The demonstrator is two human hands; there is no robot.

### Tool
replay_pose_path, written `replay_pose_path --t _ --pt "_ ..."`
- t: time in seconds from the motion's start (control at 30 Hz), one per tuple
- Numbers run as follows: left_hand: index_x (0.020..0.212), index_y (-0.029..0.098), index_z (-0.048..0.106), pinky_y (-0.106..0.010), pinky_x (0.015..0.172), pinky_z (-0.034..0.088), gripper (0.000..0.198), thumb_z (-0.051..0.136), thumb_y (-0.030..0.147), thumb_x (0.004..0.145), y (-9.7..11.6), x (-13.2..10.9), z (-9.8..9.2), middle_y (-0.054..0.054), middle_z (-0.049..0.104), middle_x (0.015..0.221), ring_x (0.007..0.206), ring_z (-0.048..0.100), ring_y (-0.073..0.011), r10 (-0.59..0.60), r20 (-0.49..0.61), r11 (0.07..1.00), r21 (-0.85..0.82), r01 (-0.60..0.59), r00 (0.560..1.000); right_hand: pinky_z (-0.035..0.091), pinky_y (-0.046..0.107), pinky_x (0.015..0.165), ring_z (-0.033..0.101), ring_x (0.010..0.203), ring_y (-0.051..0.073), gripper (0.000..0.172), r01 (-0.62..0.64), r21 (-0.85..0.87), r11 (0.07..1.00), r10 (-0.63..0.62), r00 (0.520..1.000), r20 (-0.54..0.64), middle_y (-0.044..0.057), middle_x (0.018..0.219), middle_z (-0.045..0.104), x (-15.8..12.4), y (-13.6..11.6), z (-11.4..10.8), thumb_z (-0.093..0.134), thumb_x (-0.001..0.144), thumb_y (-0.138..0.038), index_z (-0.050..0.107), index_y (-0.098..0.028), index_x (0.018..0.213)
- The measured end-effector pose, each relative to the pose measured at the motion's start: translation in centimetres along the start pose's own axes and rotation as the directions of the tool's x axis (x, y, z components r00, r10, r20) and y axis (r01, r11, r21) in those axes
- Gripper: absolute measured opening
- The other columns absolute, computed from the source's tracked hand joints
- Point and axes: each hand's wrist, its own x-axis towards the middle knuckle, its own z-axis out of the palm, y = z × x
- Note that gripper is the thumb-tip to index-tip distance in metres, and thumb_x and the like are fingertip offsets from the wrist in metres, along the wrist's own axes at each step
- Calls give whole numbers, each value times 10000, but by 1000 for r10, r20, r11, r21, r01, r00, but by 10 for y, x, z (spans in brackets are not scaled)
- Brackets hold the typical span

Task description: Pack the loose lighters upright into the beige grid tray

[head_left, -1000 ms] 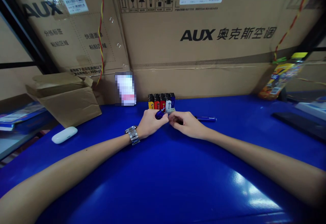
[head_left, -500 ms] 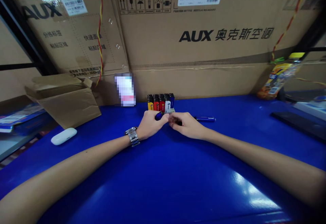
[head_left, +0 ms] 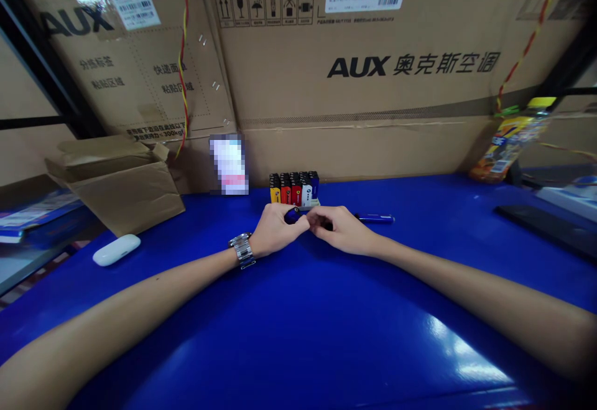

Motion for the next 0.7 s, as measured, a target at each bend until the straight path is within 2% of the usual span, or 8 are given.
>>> replay_pose_path --t 0.5,0.6,0.7 --pt "490 184 276 -216 429 150 351 529 293 706 -3 1 1 63 240 503 479 211 -66 8 9 1000 -26 -8 1000 442 268 611 560 630 121 118 -1 4 1000 1 1000 1 23 744 642 0 1 1 506 767 -125 602 -153 829" --pt "494 176 317 -206 434 177 311 551 266 679 -4 1 1 68 279 500 482 238 -65 -2 37 1000 -27 3 999 437 278 618 554 633 127 115 -17 22 1000 17 1000 -2 20 734 630 0 0 0 489 818 -177 597 -156 851" --pt "508 168 373 -198 441 216 238 537 235 668 -4 1 1 69 333 495 478 275 -65 -7 48 1000 -15 8 999 438 282 612 547 639 129 189 -38 75 996 41 999 -33 28 770 617 -2 -2 -2 435 892 -268 583 -162 945"
